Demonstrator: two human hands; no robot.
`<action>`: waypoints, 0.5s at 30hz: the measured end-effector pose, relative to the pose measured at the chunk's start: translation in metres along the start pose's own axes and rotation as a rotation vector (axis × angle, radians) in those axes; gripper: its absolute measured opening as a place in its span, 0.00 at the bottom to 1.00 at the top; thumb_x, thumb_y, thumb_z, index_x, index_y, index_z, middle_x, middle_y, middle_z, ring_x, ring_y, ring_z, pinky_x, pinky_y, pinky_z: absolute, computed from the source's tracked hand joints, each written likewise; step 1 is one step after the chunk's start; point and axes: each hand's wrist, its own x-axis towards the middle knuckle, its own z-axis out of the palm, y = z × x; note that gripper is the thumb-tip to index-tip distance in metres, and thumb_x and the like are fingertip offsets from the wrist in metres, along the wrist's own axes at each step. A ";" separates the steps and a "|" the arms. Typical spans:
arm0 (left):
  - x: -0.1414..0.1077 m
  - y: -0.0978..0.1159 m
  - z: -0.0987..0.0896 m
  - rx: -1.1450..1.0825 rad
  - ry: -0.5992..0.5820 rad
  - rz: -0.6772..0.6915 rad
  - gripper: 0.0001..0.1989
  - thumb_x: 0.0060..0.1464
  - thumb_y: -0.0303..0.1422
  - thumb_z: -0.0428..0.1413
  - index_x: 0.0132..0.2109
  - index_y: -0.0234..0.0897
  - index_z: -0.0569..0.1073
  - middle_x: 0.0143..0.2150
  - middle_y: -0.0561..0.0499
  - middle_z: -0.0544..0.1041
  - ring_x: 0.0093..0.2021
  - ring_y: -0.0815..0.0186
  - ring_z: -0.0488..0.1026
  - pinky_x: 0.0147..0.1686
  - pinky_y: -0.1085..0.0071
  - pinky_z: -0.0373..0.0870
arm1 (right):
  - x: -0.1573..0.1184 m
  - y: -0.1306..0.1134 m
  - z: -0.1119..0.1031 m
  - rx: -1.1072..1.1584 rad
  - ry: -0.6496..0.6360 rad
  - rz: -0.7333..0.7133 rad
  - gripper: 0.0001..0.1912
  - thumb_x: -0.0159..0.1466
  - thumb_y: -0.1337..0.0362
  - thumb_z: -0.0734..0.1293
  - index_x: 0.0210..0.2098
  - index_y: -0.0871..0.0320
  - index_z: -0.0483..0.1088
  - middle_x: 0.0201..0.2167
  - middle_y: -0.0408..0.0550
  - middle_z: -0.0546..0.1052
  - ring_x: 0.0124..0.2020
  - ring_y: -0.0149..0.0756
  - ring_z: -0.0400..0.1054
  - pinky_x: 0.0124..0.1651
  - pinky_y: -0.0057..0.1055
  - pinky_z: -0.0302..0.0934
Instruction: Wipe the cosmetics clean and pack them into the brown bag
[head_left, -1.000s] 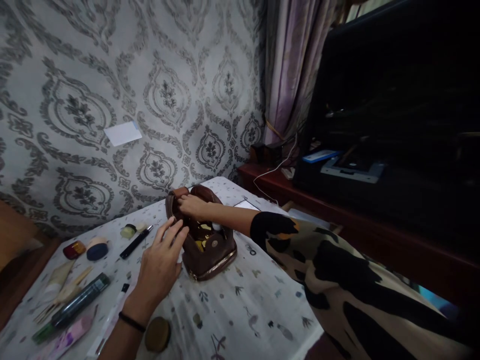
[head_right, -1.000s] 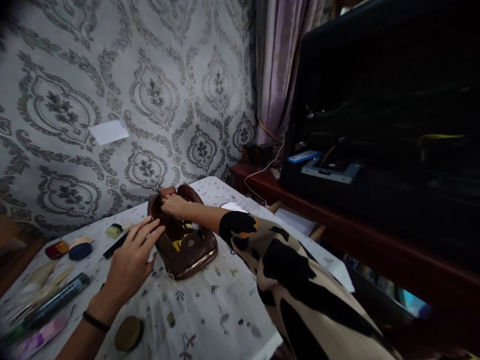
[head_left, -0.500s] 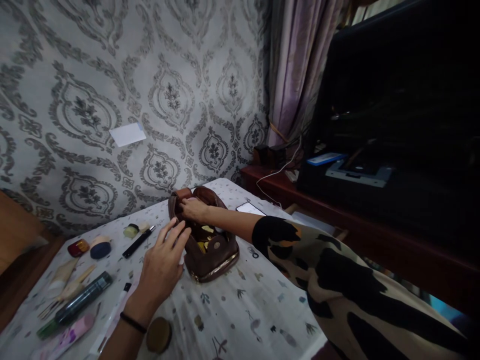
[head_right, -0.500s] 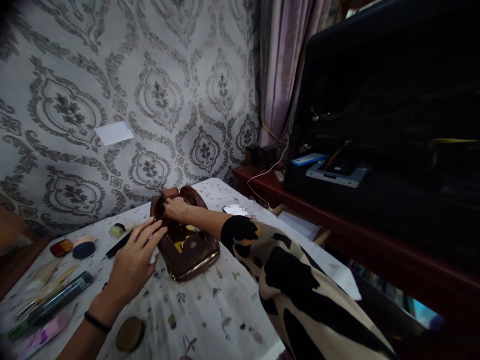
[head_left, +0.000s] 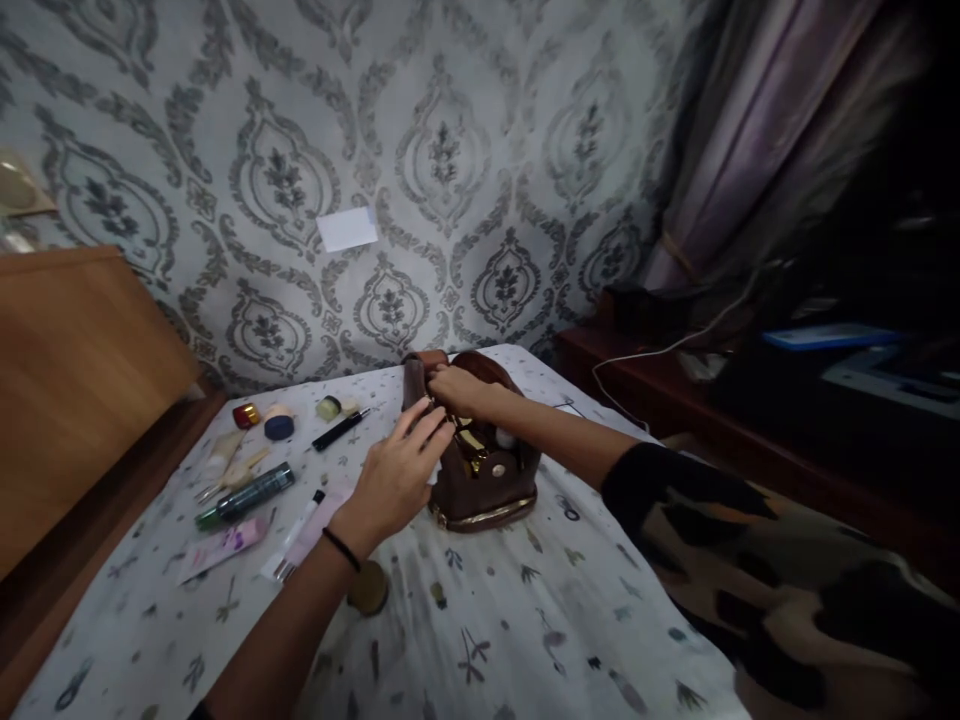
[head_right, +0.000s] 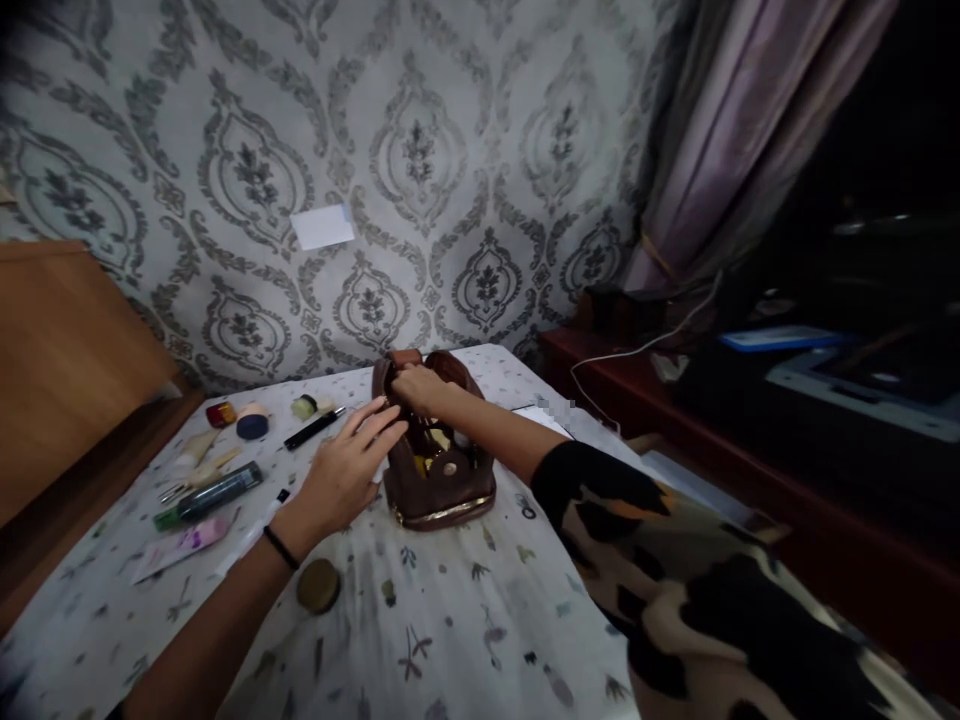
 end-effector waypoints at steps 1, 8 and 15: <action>0.001 0.000 -0.001 -0.001 -0.004 0.008 0.34 0.46 0.16 0.50 0.62 0.34 0.65 0.68 0.40 0.66 0.71 0.51 0.56 0.44 0.61 0.81 | -0.001 -0.001 -0.005 0.020 -0.016 -0.021 0.08 0.65 0.75 0.65 0.42 0.68 0.76 0.45 0.61 0.79 0.49 0.38 0.71 0.48 0.27 0.61; -0.011 -0.004 -0.002 -0.062 0.017 0.056 0.38 0.46 0.15 0.47 0.66 0.34 0.60 0.71 0.41 0.61 0.72 0.54 0.54 0.51 0.62 0.78 | -0.020 -0.014 -0.031 0.122 -0.069 -0.012 0.07 0.64 0.74 0.65 0.39 0.66 0.75 0.42 0.59 0.80 0.43 0.40 0.75 0.39 0.26 0.61; -0.047 -0.049 0.007 -0.110 0.099 -0.179 0.28 0.53 0.18 0.48 0.61 0.36 0.67 0.64 0.41 0.69 0.64 0.57 0.67 0.59 0.60 0.71 | -0.060 -0.035 -0.045 0.268 0.189 0.110 0.13 0.69 0.71 0.58 0.44 0.63 0.74 0.45 0.57 0.78 0.48 0.43 0.72 0.51 0.34 0.62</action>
